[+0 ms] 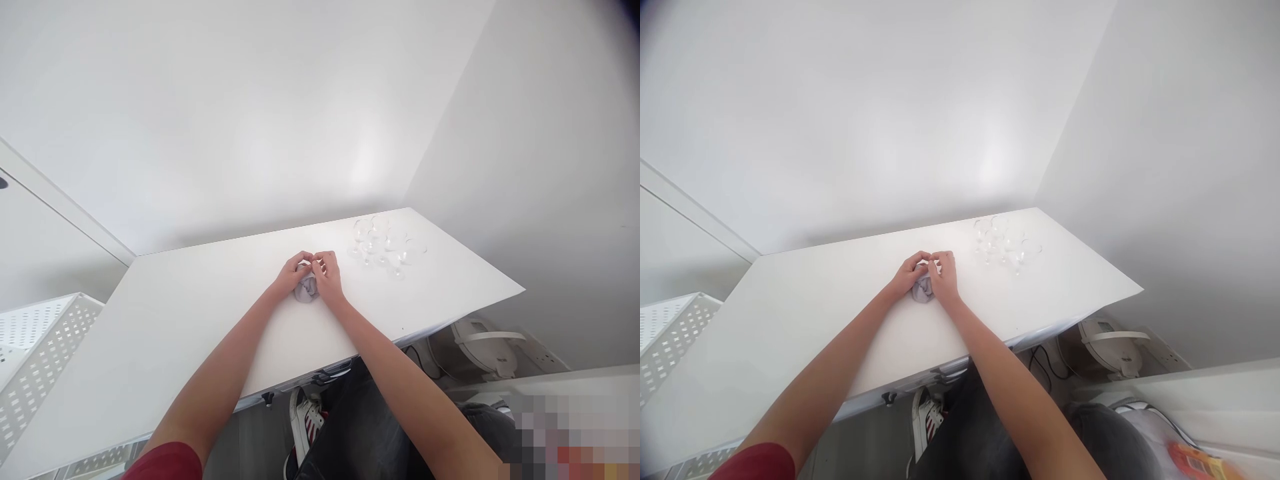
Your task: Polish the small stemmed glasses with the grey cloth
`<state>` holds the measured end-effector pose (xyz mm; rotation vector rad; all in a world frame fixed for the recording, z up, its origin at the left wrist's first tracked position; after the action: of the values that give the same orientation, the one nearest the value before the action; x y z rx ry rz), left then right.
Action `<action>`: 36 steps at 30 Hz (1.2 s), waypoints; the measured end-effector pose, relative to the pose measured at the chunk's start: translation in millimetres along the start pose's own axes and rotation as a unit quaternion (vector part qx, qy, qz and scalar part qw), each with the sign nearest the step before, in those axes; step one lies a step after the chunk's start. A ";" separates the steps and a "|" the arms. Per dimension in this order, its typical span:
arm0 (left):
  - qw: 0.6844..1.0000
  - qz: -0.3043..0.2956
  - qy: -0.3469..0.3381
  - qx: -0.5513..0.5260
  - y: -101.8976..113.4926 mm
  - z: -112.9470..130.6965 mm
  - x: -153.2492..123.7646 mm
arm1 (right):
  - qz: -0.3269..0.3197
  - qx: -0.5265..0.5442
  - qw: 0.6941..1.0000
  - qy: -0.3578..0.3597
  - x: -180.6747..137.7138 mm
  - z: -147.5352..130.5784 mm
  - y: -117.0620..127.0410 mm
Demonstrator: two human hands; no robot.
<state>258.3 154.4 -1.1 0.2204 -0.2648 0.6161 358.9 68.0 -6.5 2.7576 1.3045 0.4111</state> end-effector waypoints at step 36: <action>0.838 -0.479 0.192 -0.177 -23.2 16.7 -34.2 | -0.158 -0.497 0.852 -0.048 136.7 -75.4 189.2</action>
<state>242.3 112.9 1.3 -0.1438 0.1414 -0.4019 563.6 47.7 127.2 1.6497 1.0451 0.6639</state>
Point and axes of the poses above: each hand's wrist, its own x-axis towards the middle knuckle, its own y-axis out of the back of the hand, z = x × y, the point moved 5 cm from there along x, towards the middle knuckle, and after that the axes turned 8 degrees about -y, right-handed, at the moved point
